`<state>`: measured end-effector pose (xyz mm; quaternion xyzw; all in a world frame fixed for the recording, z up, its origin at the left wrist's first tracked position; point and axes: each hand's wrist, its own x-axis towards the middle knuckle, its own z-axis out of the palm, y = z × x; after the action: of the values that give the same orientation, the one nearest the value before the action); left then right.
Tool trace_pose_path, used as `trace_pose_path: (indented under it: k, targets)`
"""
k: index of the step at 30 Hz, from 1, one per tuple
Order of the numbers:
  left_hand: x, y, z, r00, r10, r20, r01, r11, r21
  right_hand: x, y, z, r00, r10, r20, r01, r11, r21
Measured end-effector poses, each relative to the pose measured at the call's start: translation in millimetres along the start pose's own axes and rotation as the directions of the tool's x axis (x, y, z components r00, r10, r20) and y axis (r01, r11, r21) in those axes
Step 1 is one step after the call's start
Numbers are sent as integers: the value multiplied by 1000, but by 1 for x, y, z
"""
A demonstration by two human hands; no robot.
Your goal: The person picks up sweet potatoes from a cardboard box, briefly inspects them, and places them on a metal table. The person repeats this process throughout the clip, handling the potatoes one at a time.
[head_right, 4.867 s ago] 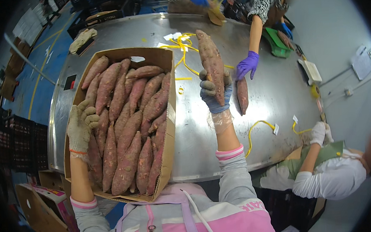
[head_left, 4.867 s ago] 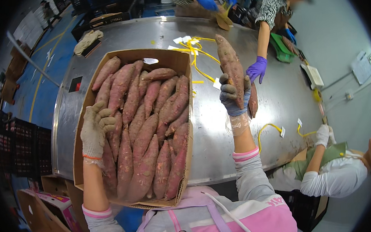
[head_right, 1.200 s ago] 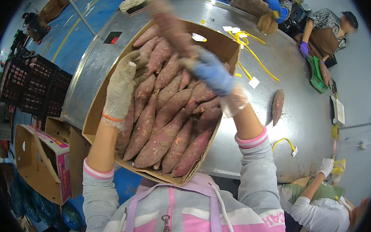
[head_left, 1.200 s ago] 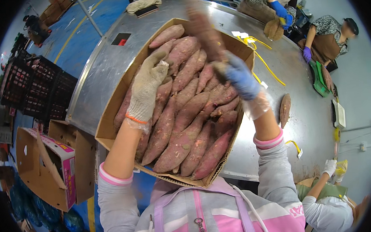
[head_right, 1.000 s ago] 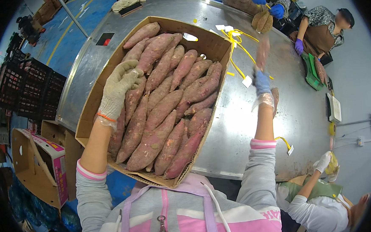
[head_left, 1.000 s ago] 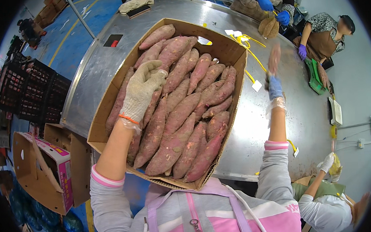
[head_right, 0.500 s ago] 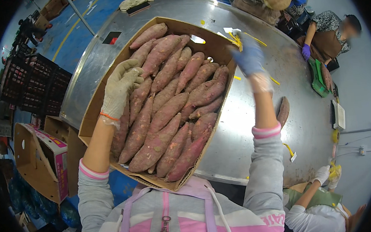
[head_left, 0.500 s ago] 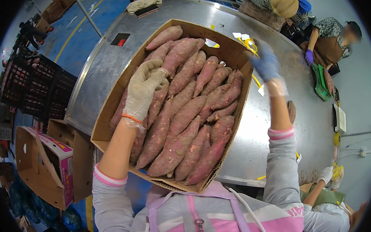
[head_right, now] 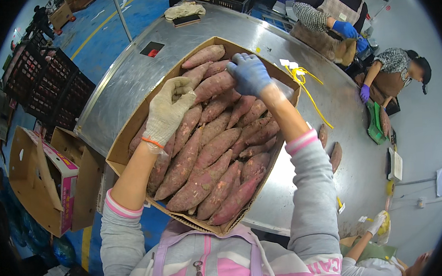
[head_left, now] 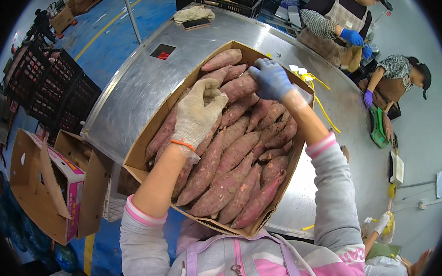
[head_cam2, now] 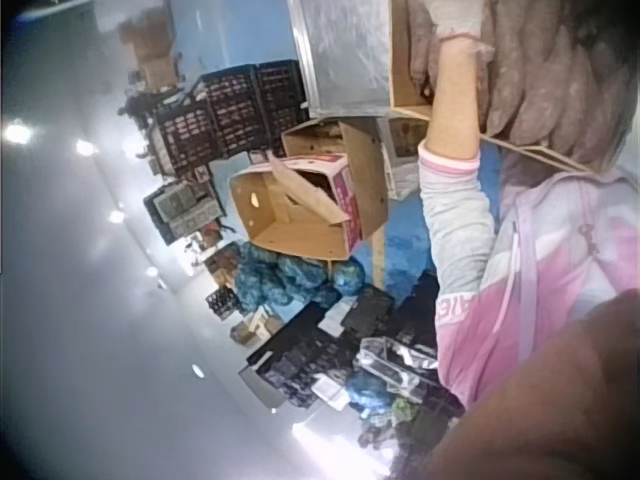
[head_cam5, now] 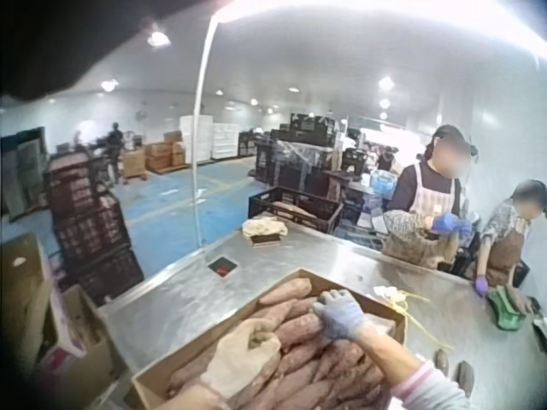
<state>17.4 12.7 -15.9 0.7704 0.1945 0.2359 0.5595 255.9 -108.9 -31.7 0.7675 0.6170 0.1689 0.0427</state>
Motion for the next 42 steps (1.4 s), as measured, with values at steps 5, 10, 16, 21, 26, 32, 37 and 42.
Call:
trace_pose_path:
  k: [5, 10, 16, 21, 26, 32, 37, 42]
  targets:
    - [-6, 11, 3, 976, 188, 106, -211, 935, 284, -52, -7, -68, 863, -117, -491, 104, 993, -55]
    - [-8, 1, 4, 705, -32, 708, 357, 879, -317, -64, -40, -89, 715, -261, -648, 222, 964, -143]
    - [-18, 9, 17, 924, 161, 346, -170, 985, -5, -72, -47, -66, 651, 611, -450, -43, 622, 782]
    - [-22, 25, 20, 957, 123, 263, -209, 921, 330, -86, -52, -72, 821, 553, 142, -266, 151, 952]
    - [-23, 13, 24, 869, 456, 193, -480, 680, 554, -84, -50, -41, 747, 645, -158, -332, 569, 753]
    - [-18, 18, 18, 757, 612, 228, -586, 482, 651, -85, -45, -47, 617, 696, 367, -339, -185, 922]
    - [-18, 20, 19, 716, 653, 245, -579, 361, 731, -81, -52, -55, 701, 660, 269, -323, -42, 945]
    - [-22, 26, 13, 847, 455, 275, -530, 684, 501, -90, -57, -24, 701, 711, -46, 3, 62, 998]
